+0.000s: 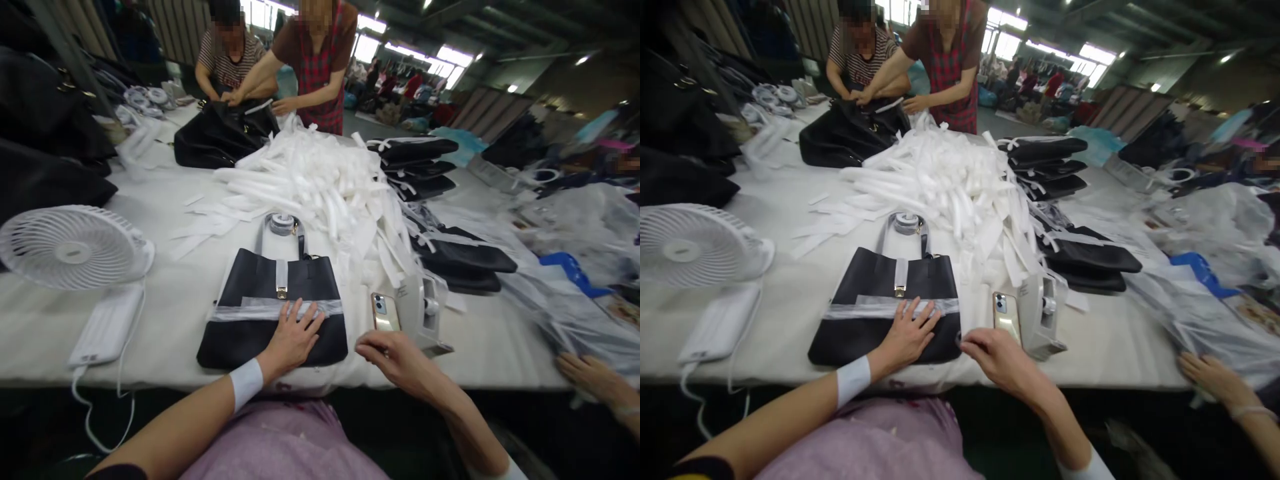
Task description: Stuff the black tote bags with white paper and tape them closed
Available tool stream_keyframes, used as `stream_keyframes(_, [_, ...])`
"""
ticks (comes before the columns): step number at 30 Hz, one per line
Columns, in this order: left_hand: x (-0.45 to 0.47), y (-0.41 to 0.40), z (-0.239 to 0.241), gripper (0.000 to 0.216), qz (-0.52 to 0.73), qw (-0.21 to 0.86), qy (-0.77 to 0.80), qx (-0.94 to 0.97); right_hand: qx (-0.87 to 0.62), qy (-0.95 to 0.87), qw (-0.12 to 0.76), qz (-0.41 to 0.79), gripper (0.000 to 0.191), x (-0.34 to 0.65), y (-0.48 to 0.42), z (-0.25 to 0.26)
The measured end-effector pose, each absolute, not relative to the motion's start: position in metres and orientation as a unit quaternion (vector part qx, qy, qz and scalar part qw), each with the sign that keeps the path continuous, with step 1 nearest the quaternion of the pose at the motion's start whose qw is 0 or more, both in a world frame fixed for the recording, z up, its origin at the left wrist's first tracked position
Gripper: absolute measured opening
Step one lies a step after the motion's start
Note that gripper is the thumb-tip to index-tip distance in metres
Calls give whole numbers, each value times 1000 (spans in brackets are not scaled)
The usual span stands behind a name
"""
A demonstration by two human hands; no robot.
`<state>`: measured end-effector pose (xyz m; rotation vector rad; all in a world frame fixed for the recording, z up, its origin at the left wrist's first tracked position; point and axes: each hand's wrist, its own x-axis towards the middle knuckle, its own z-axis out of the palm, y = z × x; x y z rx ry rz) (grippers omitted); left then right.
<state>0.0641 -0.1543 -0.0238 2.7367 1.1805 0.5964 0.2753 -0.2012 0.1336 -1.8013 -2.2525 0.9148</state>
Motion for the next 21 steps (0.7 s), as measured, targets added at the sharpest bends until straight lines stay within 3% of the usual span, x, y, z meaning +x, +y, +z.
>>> stream_keyframes(3, [63, -154, -22, 49, 197, 52, 387, 899, -517, -759, 80, 388, 33, 245, -159, 134])
stream_keyframes(9, [62, -151, -24, 51, 193, 58, 380, 903, -573, -786, -45, 227, 27, 248, -104, 79])
stream_keyframes(21, [62, -149, -26, 52, 200, 52, 375, 904, -632, -733, -177, 177, 33, 240, -82, 66])
